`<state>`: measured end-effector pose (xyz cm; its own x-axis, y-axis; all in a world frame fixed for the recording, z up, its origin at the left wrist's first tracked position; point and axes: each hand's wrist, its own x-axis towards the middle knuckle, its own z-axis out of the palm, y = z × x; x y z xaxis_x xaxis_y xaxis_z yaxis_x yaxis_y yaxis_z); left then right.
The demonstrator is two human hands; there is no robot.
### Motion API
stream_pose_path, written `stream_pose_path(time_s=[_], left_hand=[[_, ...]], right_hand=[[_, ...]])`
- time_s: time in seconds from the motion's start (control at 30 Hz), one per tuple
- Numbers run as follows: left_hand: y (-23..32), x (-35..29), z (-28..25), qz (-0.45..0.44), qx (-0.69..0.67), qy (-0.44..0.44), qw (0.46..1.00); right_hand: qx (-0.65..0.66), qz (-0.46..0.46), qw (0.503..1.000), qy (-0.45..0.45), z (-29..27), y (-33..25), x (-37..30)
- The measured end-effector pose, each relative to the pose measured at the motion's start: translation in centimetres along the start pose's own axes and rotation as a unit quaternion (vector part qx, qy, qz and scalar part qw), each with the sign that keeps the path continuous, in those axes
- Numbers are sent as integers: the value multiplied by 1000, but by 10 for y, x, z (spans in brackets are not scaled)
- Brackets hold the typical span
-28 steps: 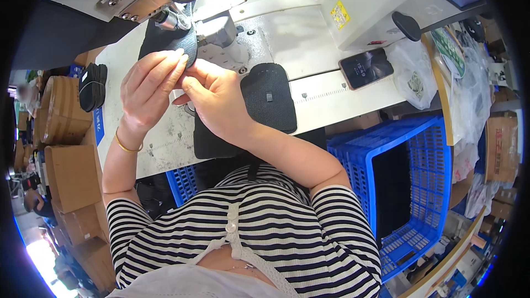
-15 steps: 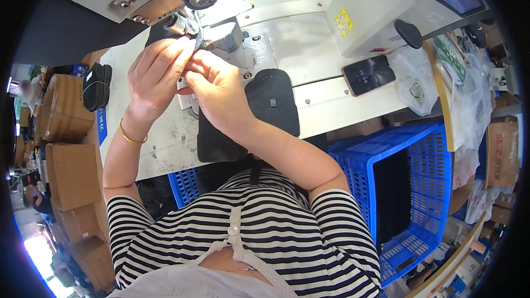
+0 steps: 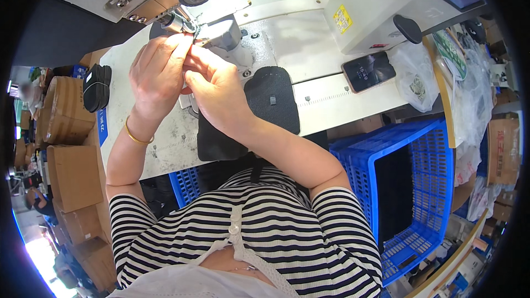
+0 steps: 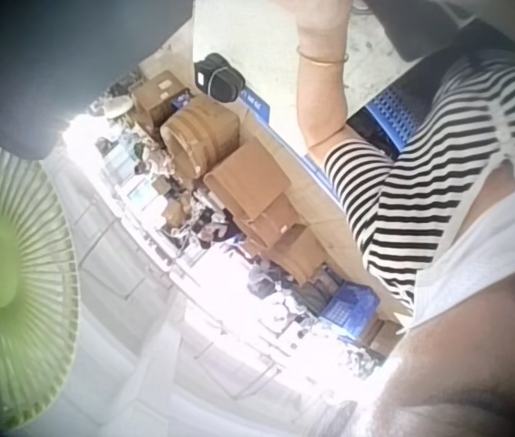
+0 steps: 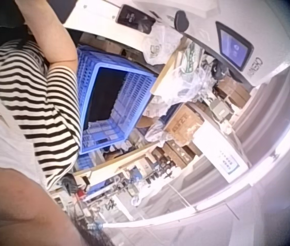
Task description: The person sews fabric shoe components together using a sewing machine, bundles the stitched pieces, and places them into a blue plastic crate before untying and sewing a new stack of fabric pieces.
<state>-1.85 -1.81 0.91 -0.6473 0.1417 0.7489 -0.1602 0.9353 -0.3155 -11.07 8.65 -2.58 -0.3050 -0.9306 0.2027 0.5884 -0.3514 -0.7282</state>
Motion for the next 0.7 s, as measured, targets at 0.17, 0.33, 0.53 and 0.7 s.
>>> stream_pose_path(time_s=[0.17, 0.33, 0.53, 0.7], left_hand=[[5, 1, -1, -41, 2, -27, 999], [-4, 0, -5, -110, -40, -15, 993], [-20, 10, -29, -102, -196, -92, 971], [-7, 13, -35, -106, -197, -108, 969]], right_hand=[[-26, 2, 1000, 2, -2, -2, -1], [-57, 4, 998, 27, -4, 1, -3], [-120, 9, 993, 8, -7, 5, 2], [-77, 7, 997, 23, -3, 2, 1]])
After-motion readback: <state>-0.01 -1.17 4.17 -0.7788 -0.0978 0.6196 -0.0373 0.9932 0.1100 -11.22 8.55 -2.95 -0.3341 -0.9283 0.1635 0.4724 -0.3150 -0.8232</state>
